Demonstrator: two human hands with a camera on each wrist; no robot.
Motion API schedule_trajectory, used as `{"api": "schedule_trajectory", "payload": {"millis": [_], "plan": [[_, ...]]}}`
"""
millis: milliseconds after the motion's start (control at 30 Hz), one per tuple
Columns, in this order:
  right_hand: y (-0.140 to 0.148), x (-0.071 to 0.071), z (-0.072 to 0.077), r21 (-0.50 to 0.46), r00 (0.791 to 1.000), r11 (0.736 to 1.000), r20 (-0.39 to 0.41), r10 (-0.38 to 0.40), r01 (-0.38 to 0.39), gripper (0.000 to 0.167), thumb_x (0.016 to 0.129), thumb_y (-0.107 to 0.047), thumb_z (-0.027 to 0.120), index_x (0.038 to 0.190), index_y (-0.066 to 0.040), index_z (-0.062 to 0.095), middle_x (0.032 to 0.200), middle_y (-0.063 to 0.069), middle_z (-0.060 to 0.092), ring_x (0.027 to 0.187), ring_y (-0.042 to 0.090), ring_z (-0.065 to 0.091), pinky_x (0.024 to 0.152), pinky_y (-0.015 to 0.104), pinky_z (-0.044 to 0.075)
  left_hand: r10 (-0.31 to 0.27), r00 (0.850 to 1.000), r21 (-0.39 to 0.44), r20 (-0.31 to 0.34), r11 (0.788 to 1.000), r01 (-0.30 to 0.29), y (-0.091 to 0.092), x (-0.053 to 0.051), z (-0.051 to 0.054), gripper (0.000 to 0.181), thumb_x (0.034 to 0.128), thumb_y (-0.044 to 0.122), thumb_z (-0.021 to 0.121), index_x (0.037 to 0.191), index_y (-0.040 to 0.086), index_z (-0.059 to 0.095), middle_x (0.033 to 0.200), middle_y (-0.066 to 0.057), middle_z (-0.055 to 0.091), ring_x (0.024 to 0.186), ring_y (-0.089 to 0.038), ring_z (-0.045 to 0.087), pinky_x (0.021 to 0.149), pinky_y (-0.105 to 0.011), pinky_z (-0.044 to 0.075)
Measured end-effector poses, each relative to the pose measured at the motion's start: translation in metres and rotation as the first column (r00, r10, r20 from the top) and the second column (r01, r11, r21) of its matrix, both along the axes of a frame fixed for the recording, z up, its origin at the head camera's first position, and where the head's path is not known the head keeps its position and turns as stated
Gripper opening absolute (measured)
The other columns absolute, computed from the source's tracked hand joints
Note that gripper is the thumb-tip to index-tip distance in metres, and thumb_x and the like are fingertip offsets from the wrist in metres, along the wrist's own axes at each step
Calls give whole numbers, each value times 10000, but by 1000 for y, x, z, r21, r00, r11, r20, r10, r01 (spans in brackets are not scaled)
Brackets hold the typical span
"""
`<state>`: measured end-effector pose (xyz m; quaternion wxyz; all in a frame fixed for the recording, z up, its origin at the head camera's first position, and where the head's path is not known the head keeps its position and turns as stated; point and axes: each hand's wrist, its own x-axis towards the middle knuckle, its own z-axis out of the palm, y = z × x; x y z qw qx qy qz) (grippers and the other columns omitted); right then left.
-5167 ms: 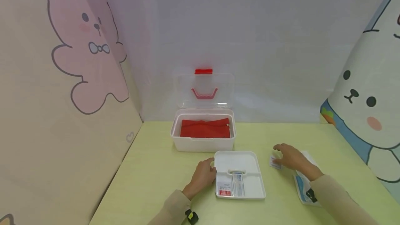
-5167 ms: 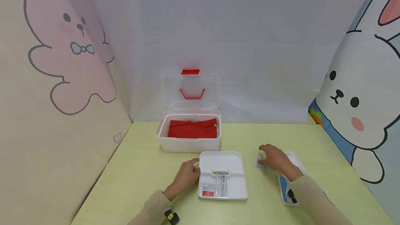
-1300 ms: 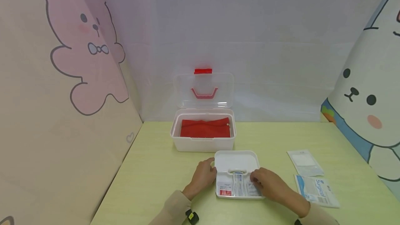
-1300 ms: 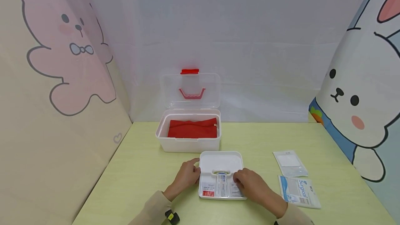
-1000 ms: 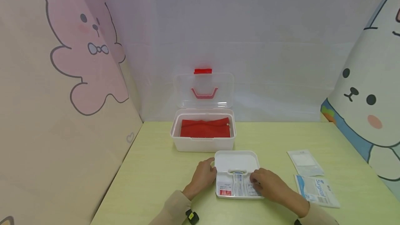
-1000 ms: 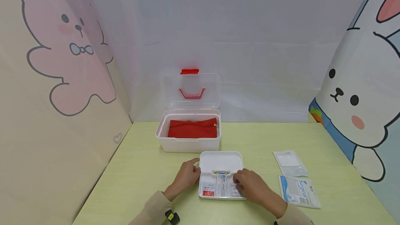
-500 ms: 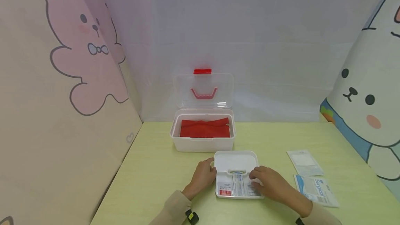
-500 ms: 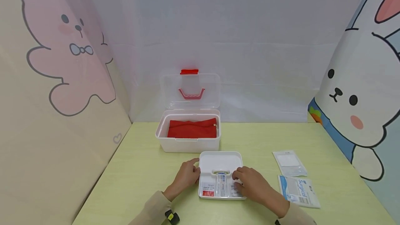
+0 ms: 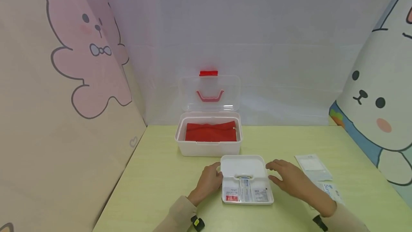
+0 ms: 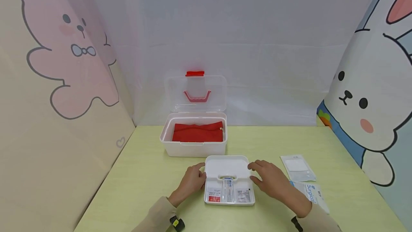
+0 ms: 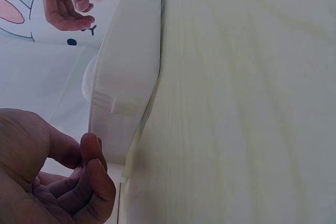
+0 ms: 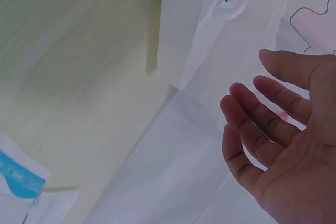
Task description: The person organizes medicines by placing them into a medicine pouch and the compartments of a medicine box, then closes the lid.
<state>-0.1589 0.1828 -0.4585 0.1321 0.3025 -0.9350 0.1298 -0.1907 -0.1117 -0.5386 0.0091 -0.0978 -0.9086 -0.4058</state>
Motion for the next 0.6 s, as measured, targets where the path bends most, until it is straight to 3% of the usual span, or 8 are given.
{"api": "schedule_trajectory", "payload": {"millis": [233,600], "plan": [[28,0,13,8,988,995,117,-96,95,477,798,-219,794,1221,-78,627,1196,126,664,1037,328,662,817,460,552,-10,1000,11,1,1000,10,-1,0,0,413,913,72,549,1311,-37,570,508,67,490,407,-34,441,382,-209,342],[79,-1,16,32,967,988,204,-152,149,601,741,-272,832,1241,-30,603,1226,211,629,1075,432,617,835,547,527,0,1000,-2,-2,1000,0,0,0,-1,415,908,66,558,1311,-32,574,523,64,483,425,-38,436,398,-216,348]]}}
